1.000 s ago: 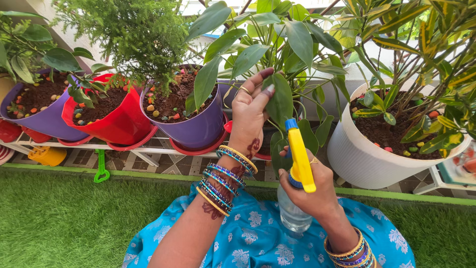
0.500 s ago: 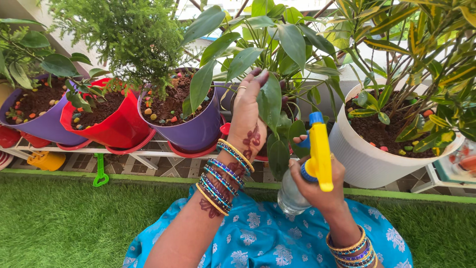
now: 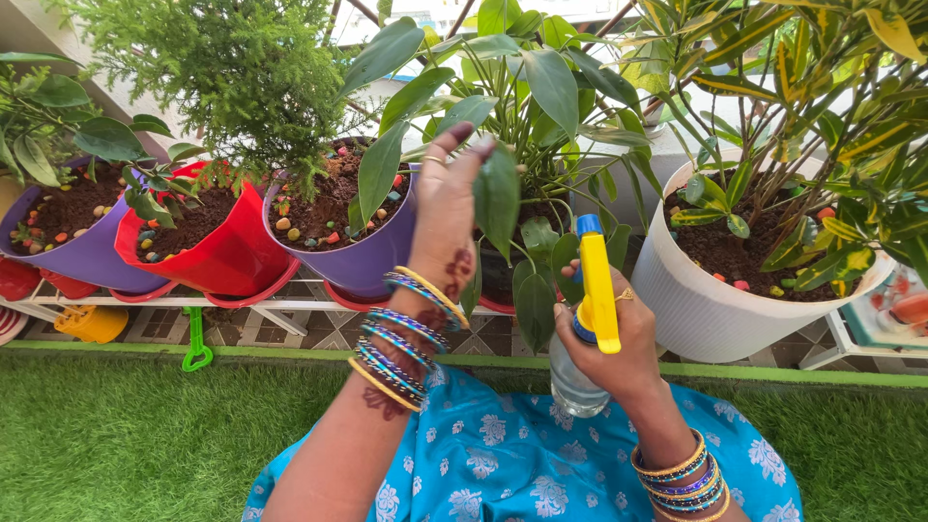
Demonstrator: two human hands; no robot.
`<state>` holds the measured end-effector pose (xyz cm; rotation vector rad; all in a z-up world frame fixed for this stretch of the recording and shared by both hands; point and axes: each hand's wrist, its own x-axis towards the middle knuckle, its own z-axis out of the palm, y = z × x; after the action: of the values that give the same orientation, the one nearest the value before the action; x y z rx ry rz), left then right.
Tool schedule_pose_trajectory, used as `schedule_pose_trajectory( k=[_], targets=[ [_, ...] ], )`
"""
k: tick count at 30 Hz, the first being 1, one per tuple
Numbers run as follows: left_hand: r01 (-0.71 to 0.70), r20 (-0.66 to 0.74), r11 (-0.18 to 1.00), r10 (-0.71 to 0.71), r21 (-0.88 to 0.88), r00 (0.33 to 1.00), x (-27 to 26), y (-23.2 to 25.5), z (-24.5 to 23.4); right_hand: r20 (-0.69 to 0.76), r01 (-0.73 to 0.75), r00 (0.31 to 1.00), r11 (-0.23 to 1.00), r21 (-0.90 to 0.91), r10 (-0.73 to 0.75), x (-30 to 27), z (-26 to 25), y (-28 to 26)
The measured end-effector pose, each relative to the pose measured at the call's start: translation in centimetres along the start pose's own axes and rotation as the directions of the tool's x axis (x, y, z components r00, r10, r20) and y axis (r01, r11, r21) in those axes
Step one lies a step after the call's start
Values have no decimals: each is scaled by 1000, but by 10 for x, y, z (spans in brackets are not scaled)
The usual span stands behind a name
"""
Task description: The person cleans the leaves of a potted plant using a small red brush, wiping each leaf individually. After brushing, the person sprays the leaves with water from a spray bottle.
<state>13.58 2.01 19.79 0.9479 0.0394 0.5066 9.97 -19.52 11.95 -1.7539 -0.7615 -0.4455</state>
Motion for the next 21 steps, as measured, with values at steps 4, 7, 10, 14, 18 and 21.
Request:
schedule_pose_trajectory(
  k=[4,7,10,14,18,21],
  targets=[
    [15,29,1000,-15,-24,999,0,20,-13,18,4,1000,997,74,-5,-3,5,2],
    [37,60,999,-35,-20,998,-6,21,-18,57,-56,997,990,128,49,-5,8,0],
    [160,-16,979,-160,123,987,-11,21,-28,57,-88,995,981,172,80,-4,9,-3],
    [201,-66,969,-193,142,979,-16,14,-47,54,12,998,989,145,-20,-4,9,-6],
    [199,-139,976,-186,84,973,-6,8,-67,55,145,987,988,55,-148,-2,5,-6],
    [152,-184,985,-135,84,974,6,3,-70,67,62,995,993,101,-69,-2,3,-6]
  ],
)
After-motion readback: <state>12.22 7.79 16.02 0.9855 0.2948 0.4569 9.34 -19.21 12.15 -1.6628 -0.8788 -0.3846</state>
